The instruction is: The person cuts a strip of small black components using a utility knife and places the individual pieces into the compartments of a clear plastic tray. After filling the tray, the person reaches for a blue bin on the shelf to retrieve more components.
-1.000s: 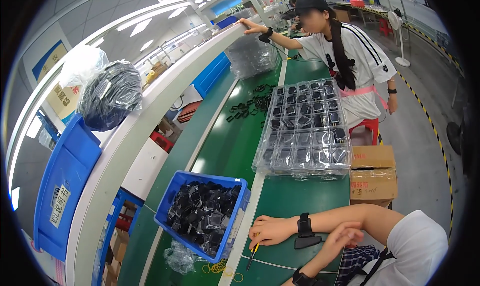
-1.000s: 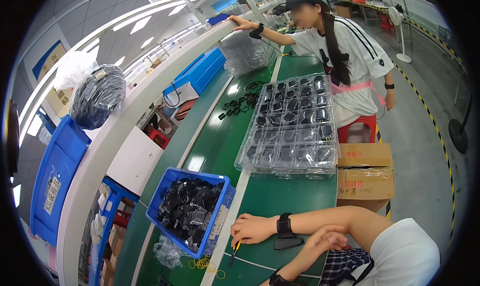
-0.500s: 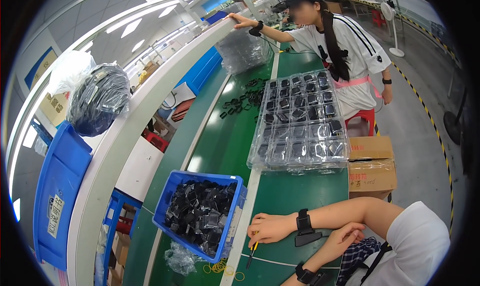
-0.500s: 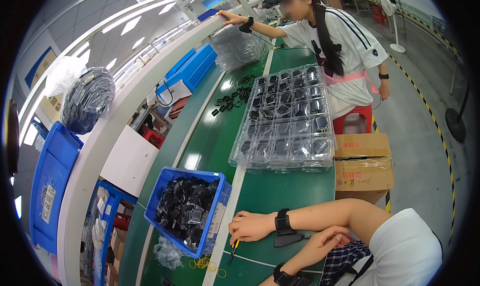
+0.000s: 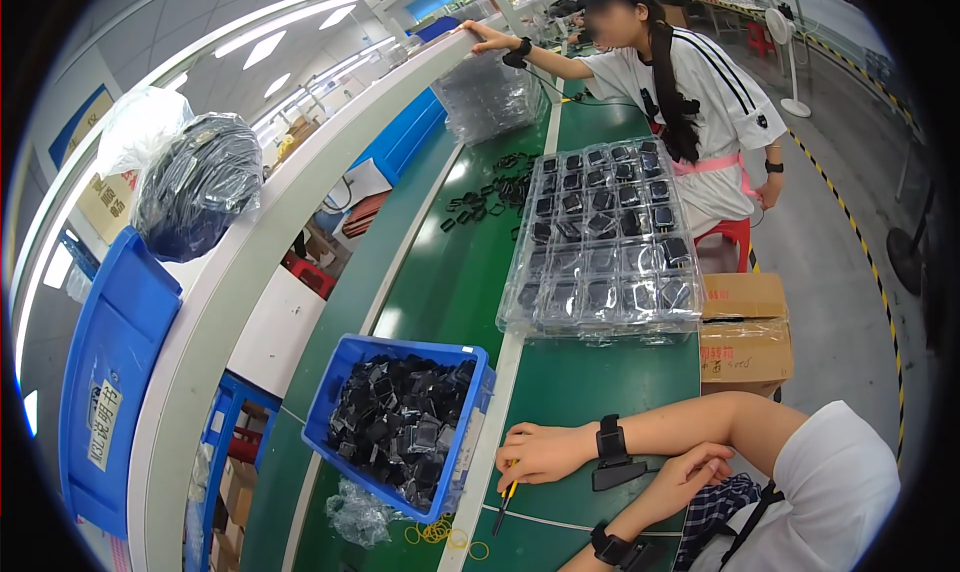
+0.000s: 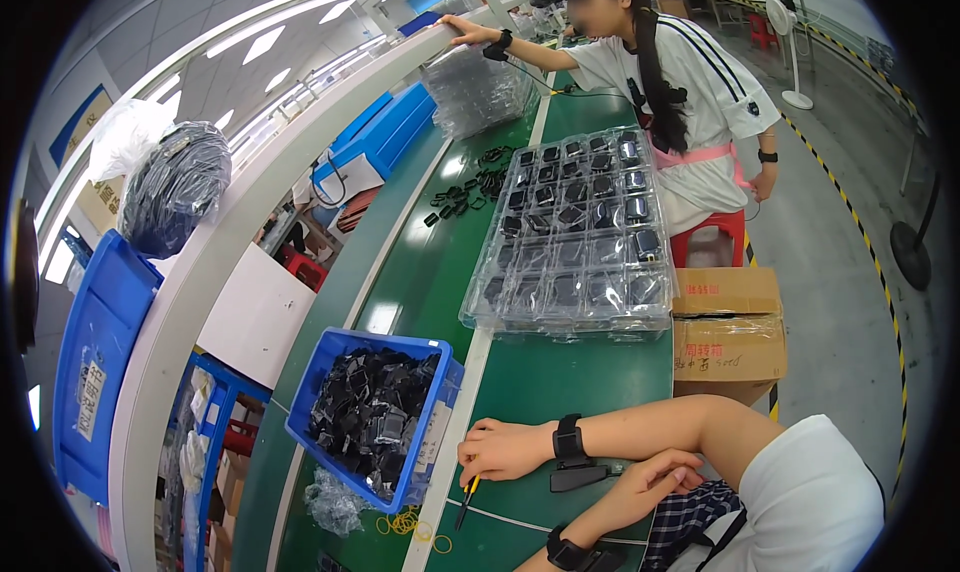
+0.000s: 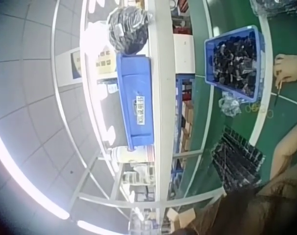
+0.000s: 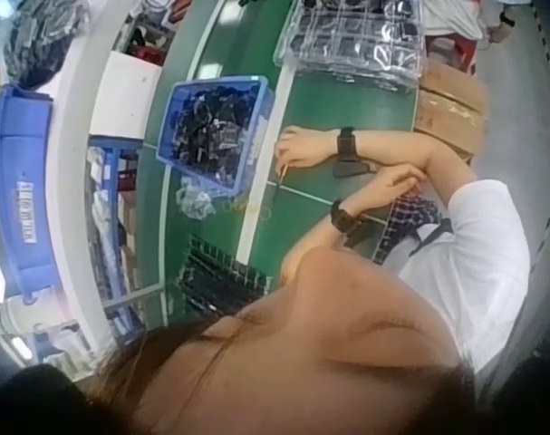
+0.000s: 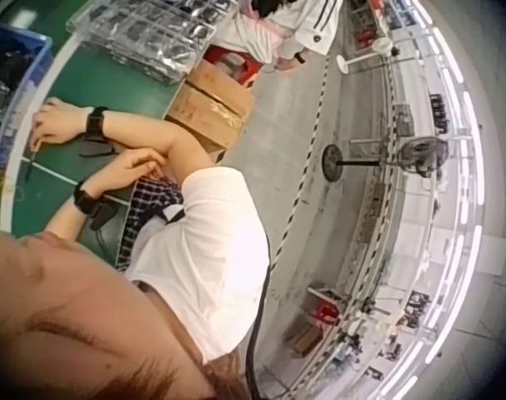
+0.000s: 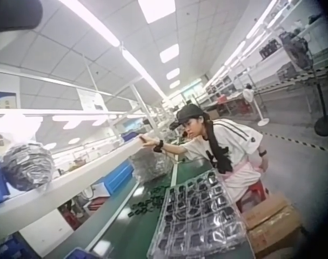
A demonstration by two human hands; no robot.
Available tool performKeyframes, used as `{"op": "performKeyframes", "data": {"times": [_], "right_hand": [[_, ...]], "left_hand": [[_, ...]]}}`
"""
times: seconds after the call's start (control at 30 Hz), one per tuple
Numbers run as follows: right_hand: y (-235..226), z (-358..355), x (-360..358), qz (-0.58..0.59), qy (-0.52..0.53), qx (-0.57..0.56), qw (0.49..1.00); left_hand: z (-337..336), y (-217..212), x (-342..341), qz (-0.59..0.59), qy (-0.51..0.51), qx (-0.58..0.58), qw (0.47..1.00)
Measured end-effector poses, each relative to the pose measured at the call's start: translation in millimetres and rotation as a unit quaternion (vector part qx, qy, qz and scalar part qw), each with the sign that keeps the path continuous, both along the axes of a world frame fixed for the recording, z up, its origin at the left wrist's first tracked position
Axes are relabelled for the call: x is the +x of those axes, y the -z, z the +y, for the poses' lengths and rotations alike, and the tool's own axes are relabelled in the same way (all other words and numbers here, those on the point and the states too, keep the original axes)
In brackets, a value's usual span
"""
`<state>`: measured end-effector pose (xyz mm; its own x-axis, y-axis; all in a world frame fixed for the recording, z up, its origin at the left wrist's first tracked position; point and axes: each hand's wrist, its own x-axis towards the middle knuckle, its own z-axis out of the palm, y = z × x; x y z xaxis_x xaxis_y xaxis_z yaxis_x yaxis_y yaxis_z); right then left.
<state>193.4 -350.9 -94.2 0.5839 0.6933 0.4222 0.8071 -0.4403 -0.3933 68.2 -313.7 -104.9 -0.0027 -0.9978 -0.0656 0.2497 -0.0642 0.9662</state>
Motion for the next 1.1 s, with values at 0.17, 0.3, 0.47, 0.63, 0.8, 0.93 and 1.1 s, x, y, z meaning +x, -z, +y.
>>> {"op": "performKeyframes", "data": {"times": [0.17,0.3,0.47,0.63,0.8,0.93,1.1], "right_hand": [[-2,0,-1,0.005,-0.003,-0.001,1.000],[-3,0,0,0.001,0.001,-0.004,1.000],[-6,-4,1,0.024,0.000,-0.001,1.000],[-22,-2,-5,0.103,-0.020,0.110,0.988],[-29,3,-6,0.204,0.015,0.202,0.958],[-26,4,-2,0.182,0.058,0.309,0.932],[-32,-2,-1,0.237,0.087,0.309,0.917]], "left_hand": [[0,-2,0,0.001,0.002,0.001,1.000],[0,-3,0,0.002,0.000,-0.003,1.000],[-2,-2,4,-0.005,0.027,0.003,1.000],[0,-1,3,-0.006,0.026,0.004,1.000],[0,-3,2,-0.010,0.017,-0.001,1.000],[-1,-1,2,-0.009,0.027,0.000,1.000],[0,-2,3,-0.020,0.027,0.004,0.999]]}}
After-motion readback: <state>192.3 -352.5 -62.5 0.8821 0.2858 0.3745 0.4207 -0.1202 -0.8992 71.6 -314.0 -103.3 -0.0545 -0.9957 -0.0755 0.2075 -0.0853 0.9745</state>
